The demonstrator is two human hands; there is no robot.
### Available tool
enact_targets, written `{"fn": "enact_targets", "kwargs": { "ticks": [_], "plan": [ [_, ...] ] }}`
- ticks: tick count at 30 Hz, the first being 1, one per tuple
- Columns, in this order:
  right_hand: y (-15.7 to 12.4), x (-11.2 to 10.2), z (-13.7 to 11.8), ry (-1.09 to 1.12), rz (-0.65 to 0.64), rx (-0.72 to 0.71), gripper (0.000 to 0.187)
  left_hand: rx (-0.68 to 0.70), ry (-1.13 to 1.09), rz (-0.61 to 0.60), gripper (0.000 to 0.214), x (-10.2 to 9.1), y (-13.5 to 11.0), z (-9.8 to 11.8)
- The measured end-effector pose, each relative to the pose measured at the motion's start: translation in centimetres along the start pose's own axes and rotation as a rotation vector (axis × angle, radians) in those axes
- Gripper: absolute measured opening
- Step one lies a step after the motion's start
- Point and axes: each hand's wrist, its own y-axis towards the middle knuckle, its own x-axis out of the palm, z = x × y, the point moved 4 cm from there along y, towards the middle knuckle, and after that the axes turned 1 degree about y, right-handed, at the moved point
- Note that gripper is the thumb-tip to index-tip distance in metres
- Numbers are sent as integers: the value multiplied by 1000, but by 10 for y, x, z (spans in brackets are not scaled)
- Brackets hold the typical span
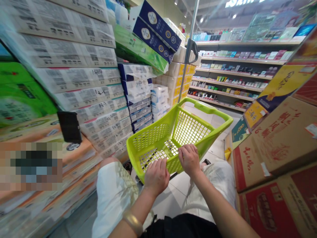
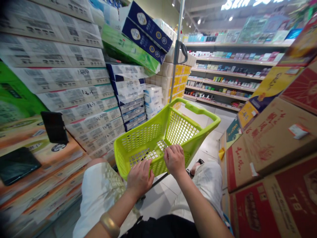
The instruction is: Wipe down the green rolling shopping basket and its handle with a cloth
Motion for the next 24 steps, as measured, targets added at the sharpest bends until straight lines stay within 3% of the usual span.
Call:
{"fn": "enact_targets", "kwargs": {
  "ticks": [4, 9, 13, 17, 20, 24],
  "plan": [
    [-5, 8, -14, 12, 37, 73, 20, -32, 14, -14, 36, 1, 1, 2],
    [-12, 21, -44, 84, -41, -1, 19, -2, 22, -29, 33, 2, 0, 0],
    [-5, 10, -19, 25, -50, -37, 20, 0, 19, -9, 38, 1, 0, -2],
    [1, 3, -1, -52, -13, 24, 22, -16, 43, 4, 35, 1, 1, 1],
    [-3, 11, -18, -42, 8, 74, 22, -26, 54, 6, 32, 1, 2, 1],
    [-8, 22, -43, 20, -45, 5, 19, 0, 46, 6, 32, -1, 1, -3]
  ]
}}
